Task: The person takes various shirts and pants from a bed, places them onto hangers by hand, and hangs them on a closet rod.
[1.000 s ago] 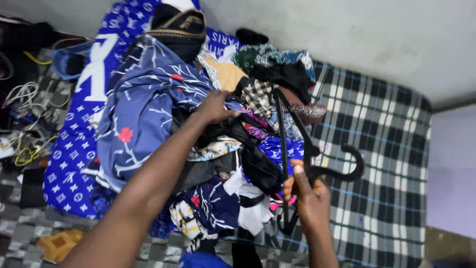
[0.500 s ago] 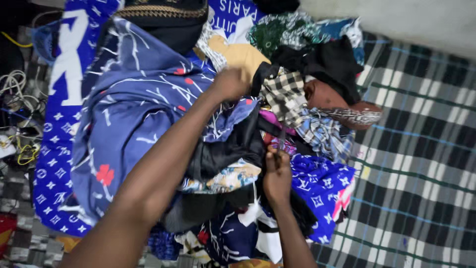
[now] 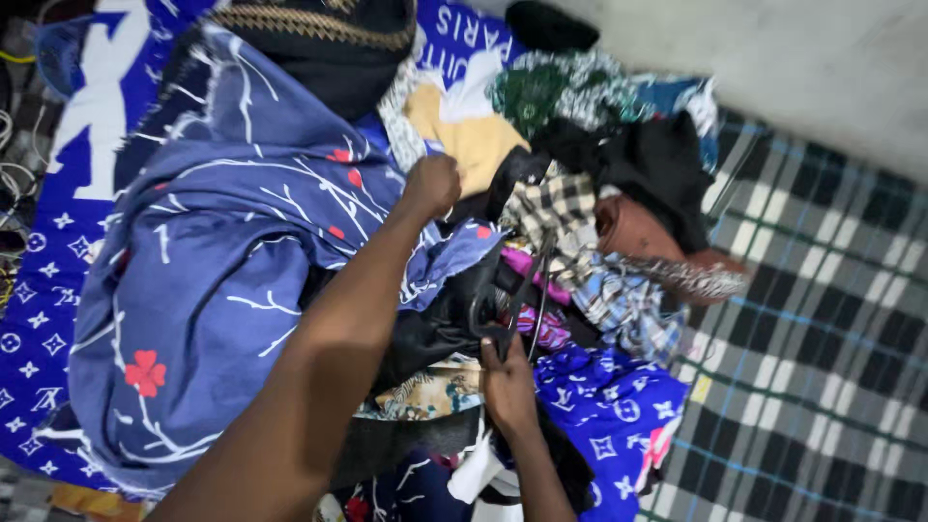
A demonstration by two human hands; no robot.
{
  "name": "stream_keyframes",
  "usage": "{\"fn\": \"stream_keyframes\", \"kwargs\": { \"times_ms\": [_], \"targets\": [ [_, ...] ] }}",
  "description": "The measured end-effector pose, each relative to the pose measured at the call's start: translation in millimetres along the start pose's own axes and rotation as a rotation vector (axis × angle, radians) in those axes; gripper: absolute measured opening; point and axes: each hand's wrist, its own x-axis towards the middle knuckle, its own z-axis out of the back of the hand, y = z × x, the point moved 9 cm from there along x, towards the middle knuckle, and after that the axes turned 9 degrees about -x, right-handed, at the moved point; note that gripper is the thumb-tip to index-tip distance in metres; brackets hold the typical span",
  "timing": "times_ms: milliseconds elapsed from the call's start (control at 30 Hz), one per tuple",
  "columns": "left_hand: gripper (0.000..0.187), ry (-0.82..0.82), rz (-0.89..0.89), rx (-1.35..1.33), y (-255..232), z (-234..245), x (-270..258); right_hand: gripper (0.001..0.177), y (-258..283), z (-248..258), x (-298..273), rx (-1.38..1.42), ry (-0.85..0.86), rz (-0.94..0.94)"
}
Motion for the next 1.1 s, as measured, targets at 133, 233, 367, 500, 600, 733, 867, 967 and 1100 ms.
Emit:
{"fn": "stream_keyframes", "kwargs": {
  "times_ms": [133,233,367,500,600,733,867,967,1100],
  "targets": [
    [0.028,0.013,0.006,-0.278,-48,45,-118,0.040,-10,9,-12,0.142,-0.006,0.025],
    [0.023,-0.165,-0.225,-0.417,-105,118,-232,0.044,-21,26,-35,0.377,-0.030,0.006],
    [0.017,-0.068,-0.266,-0.970,-186,161,-359,0.052,-37,43,-89,0.884,0.013,-0.129],
    [0.016,0.251,-0.353,-0.910,-260,163,-454,0.048,-39,67,-149,1.021,-0.014,-0.079],
    [0.018,0.591,-0.477,-0.960,-289,137,-512,0.048,-43,88,-189,1.100,-0.017,-0.042],
    [0.016,0.839,-0.213,-0.970,-249,103,-553,0.050,-70,97,-259,1.194,0.015,-0.020],
    [0.040,0.328,0.085,-0.945,-206,138,-532,0.055,-80,122,-287,1.266,0.084,0.143],
    [0.068,0.394,0.003,-0.959,-253,146,-562,0.047,-73,141,-308,1.321,0.195,0.306],
    [0.064,0.495,0.079,-1.108,-325,132,-610,0.059,-47,171,-328,1.378,0.330,0.407]
  ]
}}
